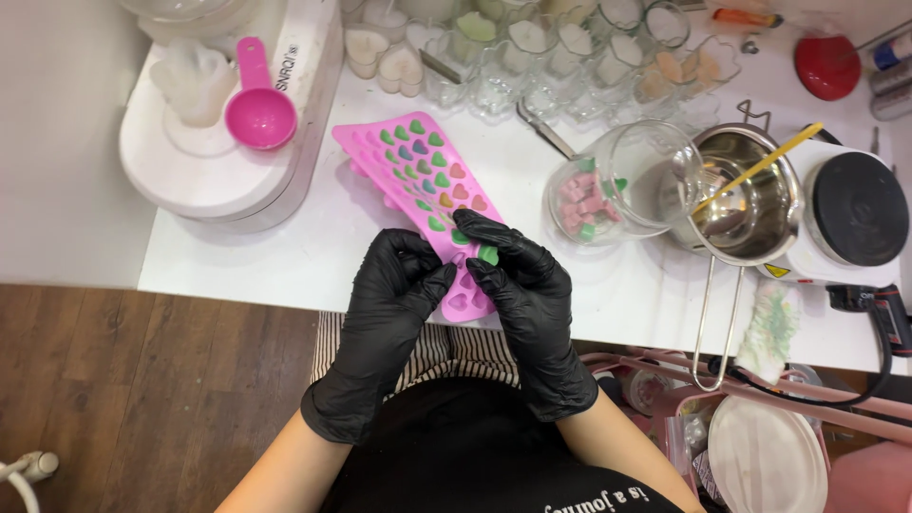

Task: The person, wearing black gloves, removes heart-shaped wax melts from a pink silicone mold and places them into a glass jar.

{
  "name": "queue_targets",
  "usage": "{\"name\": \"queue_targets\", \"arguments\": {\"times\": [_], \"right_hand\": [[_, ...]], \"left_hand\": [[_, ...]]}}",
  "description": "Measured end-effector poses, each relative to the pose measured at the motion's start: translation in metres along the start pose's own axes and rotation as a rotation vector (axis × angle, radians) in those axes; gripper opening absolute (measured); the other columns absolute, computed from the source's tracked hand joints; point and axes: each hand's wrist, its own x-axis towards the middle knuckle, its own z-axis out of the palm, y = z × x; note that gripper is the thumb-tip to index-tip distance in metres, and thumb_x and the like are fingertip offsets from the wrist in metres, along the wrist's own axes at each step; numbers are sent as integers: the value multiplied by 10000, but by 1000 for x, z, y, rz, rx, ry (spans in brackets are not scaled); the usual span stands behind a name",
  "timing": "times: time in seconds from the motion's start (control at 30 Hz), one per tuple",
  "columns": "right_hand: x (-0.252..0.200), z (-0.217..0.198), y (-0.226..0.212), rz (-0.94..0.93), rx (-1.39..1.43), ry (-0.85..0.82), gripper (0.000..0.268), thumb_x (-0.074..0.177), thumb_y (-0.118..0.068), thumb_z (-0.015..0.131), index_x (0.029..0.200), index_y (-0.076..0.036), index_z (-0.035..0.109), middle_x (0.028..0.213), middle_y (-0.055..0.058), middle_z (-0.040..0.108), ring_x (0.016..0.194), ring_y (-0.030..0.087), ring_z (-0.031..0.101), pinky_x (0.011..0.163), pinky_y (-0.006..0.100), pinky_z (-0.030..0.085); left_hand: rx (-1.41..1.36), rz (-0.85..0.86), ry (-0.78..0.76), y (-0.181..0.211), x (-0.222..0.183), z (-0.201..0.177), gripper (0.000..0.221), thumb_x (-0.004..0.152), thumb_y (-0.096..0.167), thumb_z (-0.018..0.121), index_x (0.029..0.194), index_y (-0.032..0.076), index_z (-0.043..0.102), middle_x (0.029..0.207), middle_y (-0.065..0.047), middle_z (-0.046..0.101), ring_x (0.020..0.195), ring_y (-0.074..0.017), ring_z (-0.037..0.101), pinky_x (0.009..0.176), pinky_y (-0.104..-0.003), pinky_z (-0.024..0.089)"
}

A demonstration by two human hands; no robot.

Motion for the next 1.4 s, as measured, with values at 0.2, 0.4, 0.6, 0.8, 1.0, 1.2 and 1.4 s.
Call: {"name": "queue_targets", "arguments": {"times": [0.2, 0.4, 0.6, 0.8, 1.0, 1.2, 1.4], "right_hand": [[-5, -5, 4, 1, 85, 26, 301, 1013, 2, 631, 1312, 35, 614, 1395, 196, 664, 1336, 295, 631, 1206, 426, 455], [-3, -8, 10, 51, 99, 69, 230, 1081, -65, 584, 1275, 43, 645, 1345, 216, 700, 1306, 303, 658, 1195, 427, 481], [-7, -25, -14, -131, -23, 179, 234, 1021, -69, 664, 1235, 25, 648, 1303, 184, 686, 1175, 326, 702, 1025, 438, 577], [12, -77, -61, -613, -851, 403, 378, 1116, 220, 714, 1386, -10, 584, 1362, 98, 597, 1301, 224, 588, 1166, 328, 464], [20, -35, -87, -402, -892, 512, 366, 963, 70, 760, 1292, -61, 668, 1389, 103, 594, 1249, 204, 645, 801, 265, 532], [-16, -9, -59, -439, -998, -26, 677, 635, -250, 958, 1238, -81, 700, 1340, 97, 607, 1223, 268, 601, 928, 366, 525], [-7, 11, -13, -419, -930, -75, 724, 669, -232, 935, 1266, -54, 566, 1319, 180, 529, 1332, 353, 498, 1076, 452, 472]], "left_hand": [[22, -4, 15, 2, -1, 4, 328, 920, -112, 675, 1158, 58, 525, 1021, -13, 656, 937, -76, 632, 828, -233, 523], [-3, 25, -8, 0, 1, 3, 361, 905, -141, 669, 1162, 54, 508, 1059, -14, 649, 992, -77, 651, 881, -232, 531], [-59, -45, -6, -7, -5, -13, 377, 911, -91, 733, 1193, 39, 519, 1025, -36, 623, 945, -115, 627, 820, -259, 524], [-241, -391, 114, 28, -4, -16, 440, 865, 142, 727, 1245, 17, 544, 1060, -79, 727, 921, -198, 734, 781, -350, 614], [-138, -411, -8, 50, -1, -18, 418, 939, 246, 659, 1279, 11, 599, 1043, -92, 725, 868, -194, 740, 775, -370, 634], [-215, -438, 34, 44, 9, -25, 417, 969, 295, 645, 1216, -42, 635, 888, -129, 733, 764, -196, 732, 764, -370, 650], [-230, -388, 68, 53, 14, -26, 351, 963, 243, 650, 1160, -47, 660, 883, -115, 761, 721, -201, 749, 702, -354, 635]]}}
